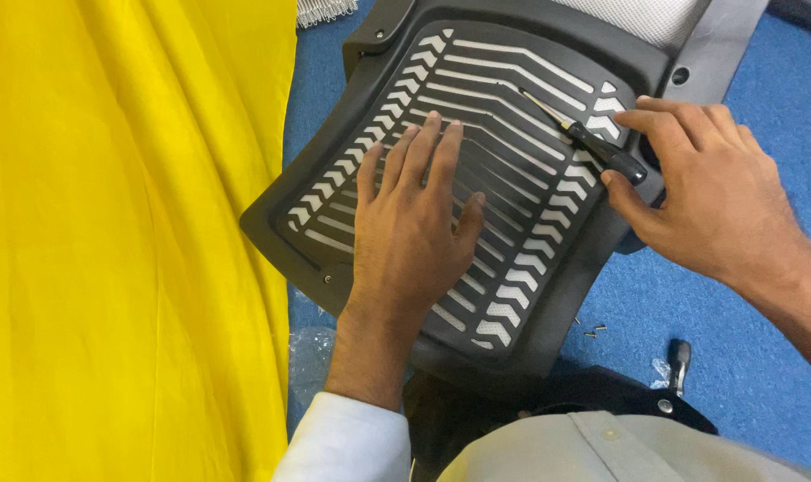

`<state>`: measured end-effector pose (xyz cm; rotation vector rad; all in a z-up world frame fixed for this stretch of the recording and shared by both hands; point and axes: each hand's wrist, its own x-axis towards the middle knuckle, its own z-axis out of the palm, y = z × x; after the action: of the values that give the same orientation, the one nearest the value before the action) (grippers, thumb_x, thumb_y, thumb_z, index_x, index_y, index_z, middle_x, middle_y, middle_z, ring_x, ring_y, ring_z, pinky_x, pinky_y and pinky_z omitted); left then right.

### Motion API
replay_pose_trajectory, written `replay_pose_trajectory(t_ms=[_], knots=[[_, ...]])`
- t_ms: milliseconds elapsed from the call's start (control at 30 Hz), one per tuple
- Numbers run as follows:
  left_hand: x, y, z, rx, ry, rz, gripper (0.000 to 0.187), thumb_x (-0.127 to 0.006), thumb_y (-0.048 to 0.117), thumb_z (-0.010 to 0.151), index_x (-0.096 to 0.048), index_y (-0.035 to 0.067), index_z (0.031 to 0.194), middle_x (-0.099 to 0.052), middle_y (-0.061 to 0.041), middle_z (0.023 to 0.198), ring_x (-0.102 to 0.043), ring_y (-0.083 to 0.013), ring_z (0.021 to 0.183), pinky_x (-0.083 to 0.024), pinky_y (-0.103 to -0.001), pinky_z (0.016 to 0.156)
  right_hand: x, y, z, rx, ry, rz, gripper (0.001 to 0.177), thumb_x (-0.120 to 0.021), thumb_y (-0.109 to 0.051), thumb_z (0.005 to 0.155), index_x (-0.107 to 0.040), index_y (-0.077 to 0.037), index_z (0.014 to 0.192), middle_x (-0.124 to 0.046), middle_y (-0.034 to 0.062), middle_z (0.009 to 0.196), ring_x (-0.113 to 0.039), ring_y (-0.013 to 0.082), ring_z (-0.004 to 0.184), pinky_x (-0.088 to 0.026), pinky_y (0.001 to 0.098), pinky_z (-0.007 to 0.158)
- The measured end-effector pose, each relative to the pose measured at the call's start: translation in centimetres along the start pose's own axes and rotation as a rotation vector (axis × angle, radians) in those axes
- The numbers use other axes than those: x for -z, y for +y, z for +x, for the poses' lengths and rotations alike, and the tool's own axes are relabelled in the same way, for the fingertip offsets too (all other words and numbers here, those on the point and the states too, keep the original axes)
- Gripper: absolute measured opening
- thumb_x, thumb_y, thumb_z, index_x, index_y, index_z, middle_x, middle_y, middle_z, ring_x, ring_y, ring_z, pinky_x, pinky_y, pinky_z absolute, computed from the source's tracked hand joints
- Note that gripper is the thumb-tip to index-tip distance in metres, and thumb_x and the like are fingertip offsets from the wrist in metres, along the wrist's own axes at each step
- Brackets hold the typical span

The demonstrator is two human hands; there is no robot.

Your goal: The person uses a screwdriver to tighten screws on the underside of an office chair seat, securing the seat to its frame. The person holds the seat steady with one hand while turning the screwdriver with the other.

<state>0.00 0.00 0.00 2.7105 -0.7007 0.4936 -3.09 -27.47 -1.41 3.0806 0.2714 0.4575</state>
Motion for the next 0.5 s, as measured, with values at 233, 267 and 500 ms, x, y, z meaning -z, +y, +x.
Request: replay_pose_trajectory(t_ms=[233,267,500], knots=[[0.8,0.4,-0.4,0.037,0.005,-0.013,0.067,-0.074,0.033,0.092,-0.045,0.01,0.148,-0.051,-0.015,0.149,-0.048,-0.0304,0.139,-0.029,-0.058,0.12,0.8,-0.7,0.5,0.025,0.024,0.022,0.054,-0.07,-0.033,0.093,-0.062,-0.004,0.137,-0.062,0.017,0.137,-0.059,0.0311,0.127,-0.05,0.0446,0.105],[0.9,0.4,-0.5,0.034,0.013,-0.021,0.067,-0.074,0.033,0.092,-0.046,0.01,0.148,-0.051,-0.015,0.149,-0.049,-0.0312,0.139,-0.03,-0.058,0.12,0.7,-0.8,0.5,0.024,0.021,0.014,0.054,-0.07,-0.033,0.092,-0.062,-0.005,0.137,-0.063,0.0169,0.137,-0.06,0.0311,0.126,-0.05,0.0444,0.104],[0.9,0.3,-0.7,0.13,-0.056,-0.075,0.058,-0.073,0.031,0.093,-0.051,0.009,0.142,-0.055,-0.016,0.14,-0.054,-0.0324,0.13,-0.037,-0.055,0.113,-1.2,-0.3,0.2,-0.026,-0.048,0.069,0.054,-0.067,-0.035,0.096,-0.061,-0.006,0.141,-0.062,0.0161,0.14,-0.059,0.0311,0.127,-0.049,0.0452,0.106]])
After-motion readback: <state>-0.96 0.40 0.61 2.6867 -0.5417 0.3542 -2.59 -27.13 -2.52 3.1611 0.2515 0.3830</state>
